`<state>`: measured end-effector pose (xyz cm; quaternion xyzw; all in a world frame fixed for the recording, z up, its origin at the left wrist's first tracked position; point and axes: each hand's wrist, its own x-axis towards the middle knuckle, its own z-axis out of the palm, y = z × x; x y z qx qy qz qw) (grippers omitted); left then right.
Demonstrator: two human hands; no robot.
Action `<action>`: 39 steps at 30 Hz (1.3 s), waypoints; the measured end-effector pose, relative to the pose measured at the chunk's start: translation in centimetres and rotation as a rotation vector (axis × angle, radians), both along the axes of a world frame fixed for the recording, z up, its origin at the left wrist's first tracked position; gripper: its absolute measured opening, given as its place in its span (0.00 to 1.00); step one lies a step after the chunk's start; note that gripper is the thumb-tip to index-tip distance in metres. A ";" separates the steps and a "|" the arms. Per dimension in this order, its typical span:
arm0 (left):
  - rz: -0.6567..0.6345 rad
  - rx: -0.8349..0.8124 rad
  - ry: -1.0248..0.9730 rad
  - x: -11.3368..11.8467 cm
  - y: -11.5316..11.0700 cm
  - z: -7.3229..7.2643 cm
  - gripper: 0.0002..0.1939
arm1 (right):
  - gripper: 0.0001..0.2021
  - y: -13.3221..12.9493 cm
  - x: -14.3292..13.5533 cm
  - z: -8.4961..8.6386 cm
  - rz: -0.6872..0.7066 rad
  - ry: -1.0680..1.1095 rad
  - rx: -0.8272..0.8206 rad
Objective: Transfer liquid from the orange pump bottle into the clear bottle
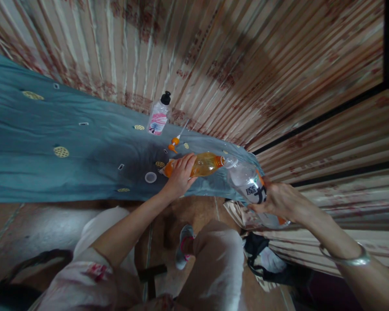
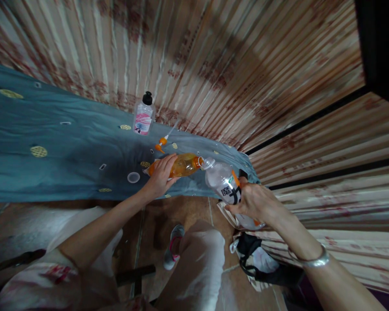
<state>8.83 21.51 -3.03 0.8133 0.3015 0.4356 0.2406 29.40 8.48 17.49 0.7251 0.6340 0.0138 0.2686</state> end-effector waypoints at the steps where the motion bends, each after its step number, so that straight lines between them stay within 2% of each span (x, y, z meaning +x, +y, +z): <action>1: 0.000 0.002 0.000 0.0 0.0 0.0 0.33 | 0.22 0.0 0.0 0.0 -0.003 0.002 0.006; 13: -0.004 0.004 -0.011 0.0 0.0 -0.1 0.33 | 0.23 0.1 -0.4 -0.1 -0.002 -0.064 -0.004; 31: -0.002 0.003 -0.014 0.0 0.0 0.1 0.33 | 0.23 0.0 -0.1 -0.1 -0.018 -0.039 -0.010; 39: 0.002 0.019 -0.010 0.0 0.1 -0.1 0.33 | 0.26 0.0 0.0 -0.1 -0.013 -0.051 -0.033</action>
